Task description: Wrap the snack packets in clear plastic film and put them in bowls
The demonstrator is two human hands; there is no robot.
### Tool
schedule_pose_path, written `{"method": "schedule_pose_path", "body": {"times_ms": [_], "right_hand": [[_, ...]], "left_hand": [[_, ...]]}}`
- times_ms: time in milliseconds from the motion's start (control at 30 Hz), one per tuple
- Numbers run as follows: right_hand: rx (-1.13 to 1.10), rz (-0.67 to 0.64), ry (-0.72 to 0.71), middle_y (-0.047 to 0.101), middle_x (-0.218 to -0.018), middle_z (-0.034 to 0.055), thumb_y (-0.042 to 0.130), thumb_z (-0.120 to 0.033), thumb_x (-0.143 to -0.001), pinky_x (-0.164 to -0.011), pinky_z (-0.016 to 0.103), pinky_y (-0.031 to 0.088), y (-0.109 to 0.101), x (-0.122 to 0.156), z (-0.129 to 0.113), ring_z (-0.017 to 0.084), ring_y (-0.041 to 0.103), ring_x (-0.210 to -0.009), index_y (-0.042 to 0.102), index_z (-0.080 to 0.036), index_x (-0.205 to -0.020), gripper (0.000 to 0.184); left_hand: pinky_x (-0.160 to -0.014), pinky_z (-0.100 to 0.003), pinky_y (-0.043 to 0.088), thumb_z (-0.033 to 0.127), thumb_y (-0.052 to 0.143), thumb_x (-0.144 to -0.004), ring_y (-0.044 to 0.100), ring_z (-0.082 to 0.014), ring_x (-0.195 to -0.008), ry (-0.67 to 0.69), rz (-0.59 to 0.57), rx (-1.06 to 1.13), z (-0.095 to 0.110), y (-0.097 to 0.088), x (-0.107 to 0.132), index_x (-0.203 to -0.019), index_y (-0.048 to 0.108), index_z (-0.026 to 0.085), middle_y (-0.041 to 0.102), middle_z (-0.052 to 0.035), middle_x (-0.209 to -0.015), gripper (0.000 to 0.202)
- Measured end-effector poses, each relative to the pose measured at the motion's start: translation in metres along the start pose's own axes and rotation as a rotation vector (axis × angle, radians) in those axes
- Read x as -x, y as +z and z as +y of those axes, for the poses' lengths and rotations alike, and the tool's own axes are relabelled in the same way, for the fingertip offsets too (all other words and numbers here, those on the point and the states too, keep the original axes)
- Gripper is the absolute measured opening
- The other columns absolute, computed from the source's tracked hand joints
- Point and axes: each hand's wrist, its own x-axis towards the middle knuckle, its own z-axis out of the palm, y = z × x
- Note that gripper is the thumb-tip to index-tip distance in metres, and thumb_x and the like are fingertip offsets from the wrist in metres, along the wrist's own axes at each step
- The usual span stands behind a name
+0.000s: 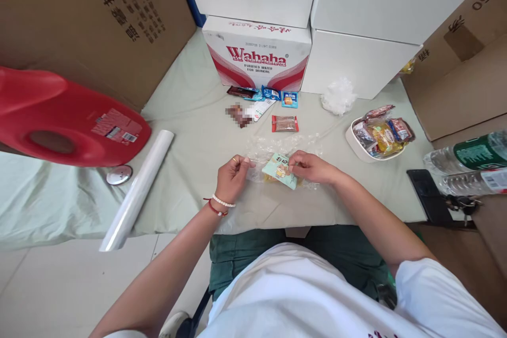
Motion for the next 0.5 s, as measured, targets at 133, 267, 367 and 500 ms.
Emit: {"method": "schedule_pose_path", "body": {"times_ms": [133,267,367,500], "right_hand": [[-0.016,0.141,0.186,0.064,-0.103,0.0049,0.062,-0.034,-0.093,-0.073,0.028,0.048,0.007,-0.013,0.007,0.015,0.058,-0.079,0.072,-0.02,-0.081,0.021],[0.098,0.235,0.196,0.067,-0.104,0.0059,0.064,-0.032,-0.092,-0.077,0.028,0.046,0.01,-0.017,0.002,0.019,0.06,-0.091,0.073,-0.021,-0.081,0.019],[0.122,0.208,0.185,0.069,-0.092,0.0036,0.063,-0.031,-0.093,-0.071,0.028,0.044,0.008,-0.018,-0.001,0.018,0.059,-0.082,0.071,-0.021,-0.081,0.017],[0.152,0.191,0.064,0.07,-0.103,0.0052,0.064,-0.022,-0.091,-0.071,0.029,0.045,0.005,-0.016,-0.006,0.016,0.061,-0.078,0.07,-0.02,-0.083,0.01]], "left_hand": [[-0.079,-0.032,0.053,0.05,0.052,-0.097,0.065,-0.0185,-0.082,0.006,0.03,-0.04,-0.003,-0.002,0.001,-0.087,0.063,0.023,0.07,-0.0029,-0.084,0.03],[-0.095,-0.039,0.057,0.044,0.057,-0.095,0.063,-0.0237,-0.115,0.217,0.293,-0.141,0.004,-0.009,0.012,-0.106,0.058,0.022,0.063,-0.0114,-0.119,0.025],[-0.107,-0.05,0.052,0.038,0.056,-0.098,0.06,-0.0267,-0.125,0.384,0.418,-0.272,0.017,-0.01,0.027,-0.11,0.055,0.022,0.06,-0.0136,-0.121,0.019],[-0.108,-0.055,0.051,0.032,0.056,-0.097,0.06,-0.0297,-0.129,0.544,0.376,-0.37,0.027,-0.003,0.048,-0.105,0.058,0.024,0.063,-0.0122,-0.114,0.011]]}}
